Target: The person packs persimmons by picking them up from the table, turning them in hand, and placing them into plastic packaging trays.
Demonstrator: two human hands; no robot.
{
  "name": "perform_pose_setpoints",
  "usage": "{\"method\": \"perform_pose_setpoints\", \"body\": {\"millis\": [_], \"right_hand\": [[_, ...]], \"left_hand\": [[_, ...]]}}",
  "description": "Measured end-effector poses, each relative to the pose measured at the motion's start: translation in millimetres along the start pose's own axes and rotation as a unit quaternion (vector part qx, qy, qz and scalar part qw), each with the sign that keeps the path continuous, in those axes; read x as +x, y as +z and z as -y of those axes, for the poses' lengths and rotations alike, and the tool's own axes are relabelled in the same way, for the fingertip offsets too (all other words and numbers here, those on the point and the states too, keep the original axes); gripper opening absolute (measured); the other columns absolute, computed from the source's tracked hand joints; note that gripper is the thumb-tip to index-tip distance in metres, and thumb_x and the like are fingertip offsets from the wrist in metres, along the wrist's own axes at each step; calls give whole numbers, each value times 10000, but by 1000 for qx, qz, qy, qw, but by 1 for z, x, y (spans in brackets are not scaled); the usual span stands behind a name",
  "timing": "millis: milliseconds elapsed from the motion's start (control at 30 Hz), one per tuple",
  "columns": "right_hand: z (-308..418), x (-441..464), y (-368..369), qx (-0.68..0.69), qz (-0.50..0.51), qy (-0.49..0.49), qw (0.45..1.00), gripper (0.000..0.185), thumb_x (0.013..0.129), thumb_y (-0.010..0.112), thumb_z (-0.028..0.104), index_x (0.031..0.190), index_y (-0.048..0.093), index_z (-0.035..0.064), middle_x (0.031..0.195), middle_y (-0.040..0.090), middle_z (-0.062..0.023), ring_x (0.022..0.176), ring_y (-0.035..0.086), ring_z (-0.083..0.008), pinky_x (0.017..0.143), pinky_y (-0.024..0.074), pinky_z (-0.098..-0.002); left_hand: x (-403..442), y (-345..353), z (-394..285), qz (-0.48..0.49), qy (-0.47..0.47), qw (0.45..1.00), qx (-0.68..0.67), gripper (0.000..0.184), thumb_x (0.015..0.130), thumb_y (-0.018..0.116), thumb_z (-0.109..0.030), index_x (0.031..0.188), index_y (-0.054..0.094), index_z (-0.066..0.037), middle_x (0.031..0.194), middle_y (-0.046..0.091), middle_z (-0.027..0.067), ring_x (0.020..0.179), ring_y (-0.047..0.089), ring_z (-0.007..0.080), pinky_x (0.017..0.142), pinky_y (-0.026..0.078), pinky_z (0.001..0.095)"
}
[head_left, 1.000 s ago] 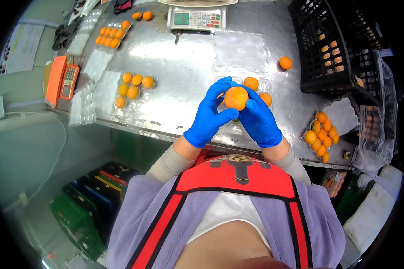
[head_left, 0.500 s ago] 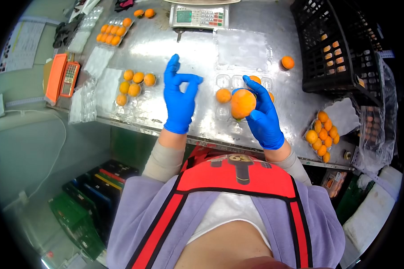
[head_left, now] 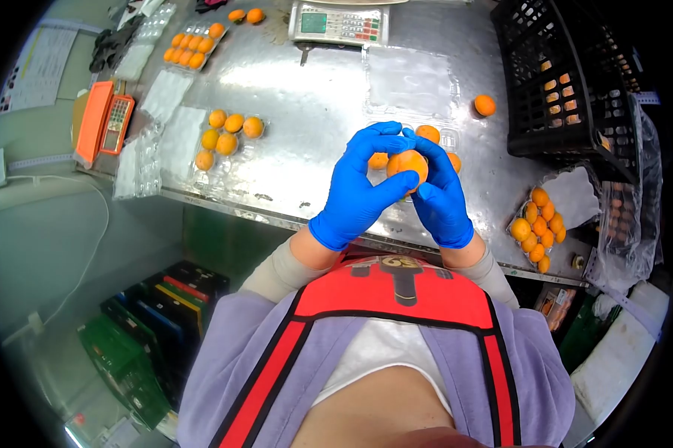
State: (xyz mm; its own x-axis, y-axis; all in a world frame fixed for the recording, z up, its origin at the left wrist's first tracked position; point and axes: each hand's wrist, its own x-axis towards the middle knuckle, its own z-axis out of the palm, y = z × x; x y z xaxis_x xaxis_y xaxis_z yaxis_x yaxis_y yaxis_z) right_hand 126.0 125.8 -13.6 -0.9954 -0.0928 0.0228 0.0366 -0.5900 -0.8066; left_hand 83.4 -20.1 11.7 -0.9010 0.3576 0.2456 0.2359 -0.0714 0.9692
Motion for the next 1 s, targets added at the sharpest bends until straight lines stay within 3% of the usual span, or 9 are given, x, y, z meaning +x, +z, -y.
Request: {"method": "perform_pose_setpoints", "body": {"millis": [167,267,367,433,667,733,800,867,1000], "right_hand": [[-2,0,3,-17,0,-15,1000,622,773,653,245,1302,384,59,1216,484,-107,1153,462,-211,964,380,-333],[-6,1,2,17,-9,-14,1000,767,750,697,309,1358,307,50,1285,443,-100,1190,456,-234,989,393,-357],[1,6,3,68,24,26,997,815,743,692,342,1373,280,29,1220,496,-122,1141,495,-232,968,407,-348],[5,8,2,75,65,36,994,766,777,639,357,1372,284,31,1204,508,-133,1148,481,-230,996,353,-344],[6,10,5,91,60,49,993,755,776,639,358,1366,301,30,1199,515,-131,1147,483,-231,995,354,-346],[5,11,4,59,58,42,996,732,774,645,335,1356,318,35,1216,497,-121,1157,469,-229,996,350,-344],[3,11,4,40,46,37,997,770,746,678,334,1356,314,36,1242,475,-115,1160,473,-228,993,365,-346],[2,12,4,19,33,31,999,809,718,712,333,1355,311,38,1269,453,-110,1163,477,-228,991,380,-349],[0,10,4,-70,9,21,997,790,723,719,333,1346,326,46,1291,433,-89,1192,447,-221,999,367,-347]], "left_hand": [[1,1,3,-26,-113,987,-113,195,800,610,-71,994,631,-72,1173,513,119,1156,463,233,976,360,344],[4,-3,-3,-42,-125,980,-151,161,838,551,-51,966,649,-57,1165,522,117,1146,470,219,974,363,333],[6,-9,-4,-68,-101,981,-151,161,853,537,-62,967,649,-41,1168,530,116,1138,471,192,981,347,324],[7,-15,-2,-94,-99,978,-156,159,857,540,-73,964,651,-36,1180,529,113,1131,472,175,987,331,319],[4,-20,-5,-96,-113,979,-142,174,821,584,-62,984,647,-50,1210,506,108,1166,449,197,997,324,345],[3,-18,-7,-27,-33,998,-39,233,789,595,-12,1020,622,-21,1195,515,105,1075,514,184,952,378,314],[3,-19,-5,14,-14,999,-31,304,757,616,12,1058,597,-35,1187,517,93,1092,508,189,946,391,319],[2,-18,-4,45,-113,971,-204,322,759,608,8,1076,571,-39,1188,516,81,1128,486,194,941,401,322],[1,-17,-7,17,-180,953,-245,302,769,599,-2,1054,532,-79,1116,528,43,1113,487,172,941,400,337]]}}
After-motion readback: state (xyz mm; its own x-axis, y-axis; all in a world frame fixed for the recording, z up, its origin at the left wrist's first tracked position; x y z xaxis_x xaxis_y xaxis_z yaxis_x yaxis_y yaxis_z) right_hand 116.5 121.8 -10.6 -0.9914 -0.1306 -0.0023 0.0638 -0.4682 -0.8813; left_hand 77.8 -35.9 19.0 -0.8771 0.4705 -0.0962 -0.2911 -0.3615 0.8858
